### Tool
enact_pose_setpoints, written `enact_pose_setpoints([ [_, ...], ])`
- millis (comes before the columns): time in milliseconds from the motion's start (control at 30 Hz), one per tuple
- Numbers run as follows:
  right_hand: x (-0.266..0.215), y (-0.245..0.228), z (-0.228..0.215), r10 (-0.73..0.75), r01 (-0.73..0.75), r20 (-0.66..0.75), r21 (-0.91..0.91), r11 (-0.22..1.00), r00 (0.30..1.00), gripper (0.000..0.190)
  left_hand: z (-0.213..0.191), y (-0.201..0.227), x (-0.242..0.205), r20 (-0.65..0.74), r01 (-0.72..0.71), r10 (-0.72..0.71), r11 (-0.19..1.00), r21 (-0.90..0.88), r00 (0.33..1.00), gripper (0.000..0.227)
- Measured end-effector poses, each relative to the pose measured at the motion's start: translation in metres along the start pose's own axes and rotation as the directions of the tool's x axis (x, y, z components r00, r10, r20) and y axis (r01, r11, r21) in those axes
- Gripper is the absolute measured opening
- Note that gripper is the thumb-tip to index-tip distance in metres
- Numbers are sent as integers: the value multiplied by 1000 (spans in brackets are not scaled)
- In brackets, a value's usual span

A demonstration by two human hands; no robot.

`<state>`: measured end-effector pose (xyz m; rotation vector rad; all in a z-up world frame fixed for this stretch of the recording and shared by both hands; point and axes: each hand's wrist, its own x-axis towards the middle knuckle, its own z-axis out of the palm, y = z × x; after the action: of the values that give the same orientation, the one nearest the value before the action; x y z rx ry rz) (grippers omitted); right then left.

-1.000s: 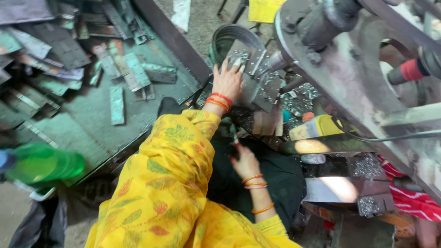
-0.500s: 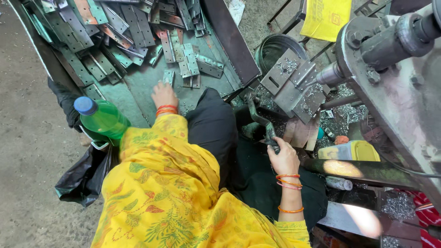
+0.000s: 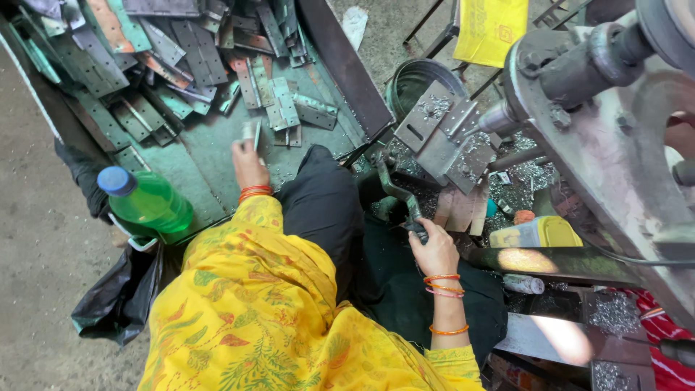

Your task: The person operates a drill press to process rectangular metal pieces. They pick up each piece from a bin, position it under the drill, activate the machine, and then place the processed piece aside. The person repeats this cycle for multiple pieces throughout the clip.

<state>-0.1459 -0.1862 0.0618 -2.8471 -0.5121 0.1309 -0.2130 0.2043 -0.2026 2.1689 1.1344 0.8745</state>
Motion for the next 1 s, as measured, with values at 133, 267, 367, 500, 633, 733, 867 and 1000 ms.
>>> enact_pose_setpoints([
  [133,-2,4,0,-18,19,-5,24,1000,1000,37,16,-7,17,11,297,-303,927,-228,953,72],
  [267,0,7,-1,-45,45,-10,46,998,999,38,17,26,38,382,562,-459,366,-742,802,64],
  [367,1,10,-2,-32,33,-13,87,996,999,37,-3,82,46,479,532,-248,238,-813,842,63],
  [500,-2,13,-1,-39,41,-28,99,994,999,37,-20,196,39,334,210,126,563,-800,934,61],
  [633,-1,13,-4,-33,35,-31,83,996,999,39,-12,299,-1,386,-332,610,744,-580,693,52],
  [733,-3,14,-3,-19,21,-26,84,996,999,41,2,332,-43,450,-790,817,524,-318,361,74],
  [867,-2,19,0,1,-2,17,61,998,1000,46,32,341,-57,566,-943,802,311,-122,192,75],
  [1000,5,23,1,-8,6,114,12,1000,993,56,58,340,-51,557,-954,820,258,-151,133,69],
])
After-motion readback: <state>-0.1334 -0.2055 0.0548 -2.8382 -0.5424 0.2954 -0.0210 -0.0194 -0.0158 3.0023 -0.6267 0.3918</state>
